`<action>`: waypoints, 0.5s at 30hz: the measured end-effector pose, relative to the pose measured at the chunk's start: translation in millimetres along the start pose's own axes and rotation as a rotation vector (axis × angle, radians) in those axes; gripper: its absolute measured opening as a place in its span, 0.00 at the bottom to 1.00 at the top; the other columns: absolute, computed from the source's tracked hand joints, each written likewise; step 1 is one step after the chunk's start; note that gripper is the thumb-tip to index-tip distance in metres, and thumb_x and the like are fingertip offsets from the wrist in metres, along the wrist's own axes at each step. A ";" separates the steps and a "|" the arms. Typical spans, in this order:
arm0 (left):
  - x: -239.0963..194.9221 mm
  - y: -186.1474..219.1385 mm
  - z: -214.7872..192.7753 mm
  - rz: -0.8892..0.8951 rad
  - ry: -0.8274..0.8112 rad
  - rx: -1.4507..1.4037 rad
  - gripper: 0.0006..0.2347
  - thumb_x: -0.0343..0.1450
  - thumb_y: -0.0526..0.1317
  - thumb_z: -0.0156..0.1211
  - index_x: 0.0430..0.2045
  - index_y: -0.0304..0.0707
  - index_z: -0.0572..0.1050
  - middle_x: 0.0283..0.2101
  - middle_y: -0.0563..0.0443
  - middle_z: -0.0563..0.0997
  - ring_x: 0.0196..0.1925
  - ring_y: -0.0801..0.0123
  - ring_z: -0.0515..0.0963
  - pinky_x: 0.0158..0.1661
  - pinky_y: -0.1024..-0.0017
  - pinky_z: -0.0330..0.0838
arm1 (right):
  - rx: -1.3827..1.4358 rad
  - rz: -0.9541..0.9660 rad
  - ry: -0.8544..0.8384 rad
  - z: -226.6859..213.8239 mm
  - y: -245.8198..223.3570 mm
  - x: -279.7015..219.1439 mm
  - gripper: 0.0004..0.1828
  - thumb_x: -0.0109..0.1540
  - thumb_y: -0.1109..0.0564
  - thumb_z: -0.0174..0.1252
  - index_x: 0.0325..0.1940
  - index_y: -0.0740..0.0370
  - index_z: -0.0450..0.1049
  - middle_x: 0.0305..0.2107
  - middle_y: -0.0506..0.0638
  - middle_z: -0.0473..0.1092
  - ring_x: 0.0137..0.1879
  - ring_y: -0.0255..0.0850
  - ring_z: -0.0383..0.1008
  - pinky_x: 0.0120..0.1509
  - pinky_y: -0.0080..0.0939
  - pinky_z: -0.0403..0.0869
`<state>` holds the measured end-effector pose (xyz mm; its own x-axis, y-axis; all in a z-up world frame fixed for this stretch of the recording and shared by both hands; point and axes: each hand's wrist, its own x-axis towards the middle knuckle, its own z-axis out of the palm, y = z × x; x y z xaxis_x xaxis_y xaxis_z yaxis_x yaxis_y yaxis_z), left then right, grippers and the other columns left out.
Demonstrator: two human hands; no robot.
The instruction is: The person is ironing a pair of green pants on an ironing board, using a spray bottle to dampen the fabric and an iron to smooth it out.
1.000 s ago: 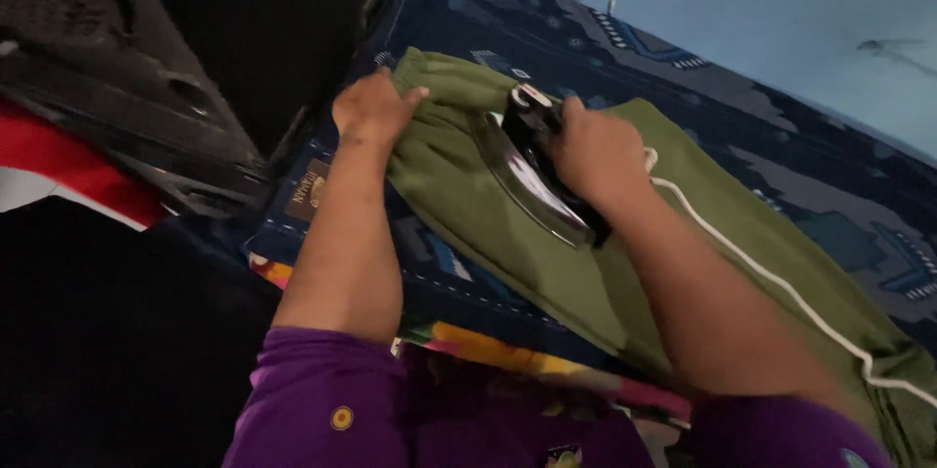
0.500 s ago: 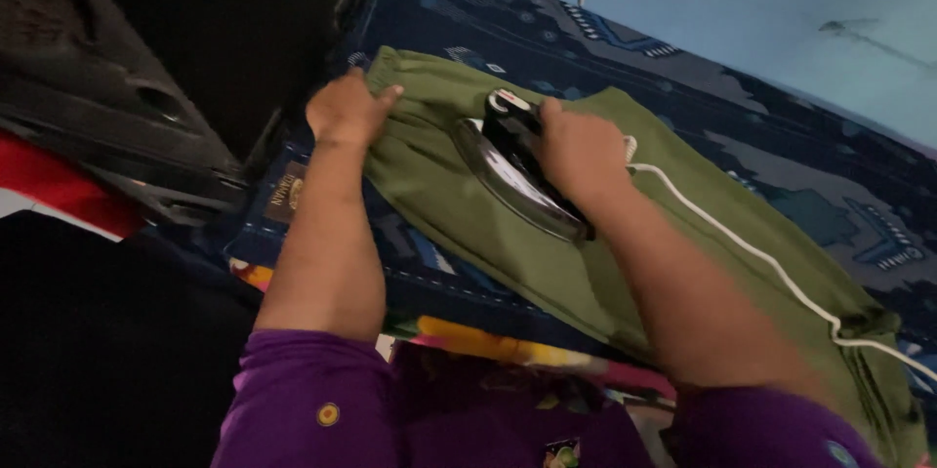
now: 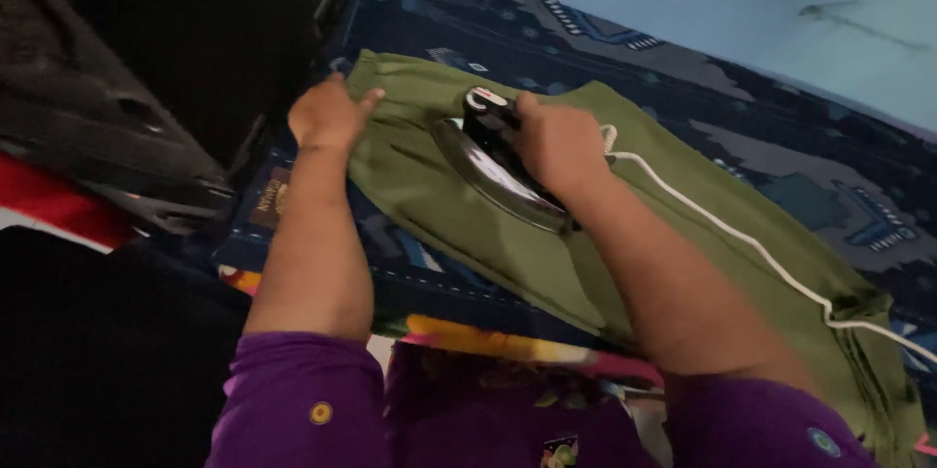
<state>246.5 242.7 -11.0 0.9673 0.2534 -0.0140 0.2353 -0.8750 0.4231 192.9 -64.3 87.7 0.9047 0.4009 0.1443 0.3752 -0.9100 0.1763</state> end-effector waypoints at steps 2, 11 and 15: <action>0.8 -1.5 0.7 -0.010 0.008 -0.013 0.28 0.73 0.65 0.56 0.51 0.38 0.77 0.50 0.37 0.84 0.56 0.46 0.81 0.52 0.50 0.75 | 0.005 -0.030 0.037 3.9 7.5 -1.5 0.14 0.62 0.49 0.58 0.43 0.60 0.69 0.25 0.59 0.76 0.37 0.62 0.81 0.40 0.61 0.77; 3.1 -3.2 -2.1 -0.021 -0.006 -0.035 0.29 0.73 0.66 0.56 0.53 0.37 0.76 0.51 0.36 0.83 0.56 0.46 0.81 0.52 0.50 0.74 | -0.107 0.050 0.004 22.5 62.9 -15.4 0.13 0.63 0.48 0.58 0.45 0.57 0.70 0.24 0.57 0.76 0.35 0.60 0.81 0.38 0.60 0.76; -1.0 -1.0 -2.4 -0.007 -0.025 -0.024 0.30 0.74 0.65 0.56 0.53 0.34 0.76 0.52 0.33 0.82 0.57 0.43 0.80 0.53 0.49 0.74 | -0.112 0.052 0.059 26.8 62.4 -12.6 0.13 0.62 0.50 0.59 0.46 0.58 0.71 0.24 0.58 0.76 0.35 0.60 0.81 0.38 0.60 0.76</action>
<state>245.1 244.3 -9.2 0.9676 0.2494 -0.0395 0.2405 -0.8628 0.4446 210.3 -129.1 70.8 0.9075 0.3624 0.2122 0.3006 -0.9134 0.2743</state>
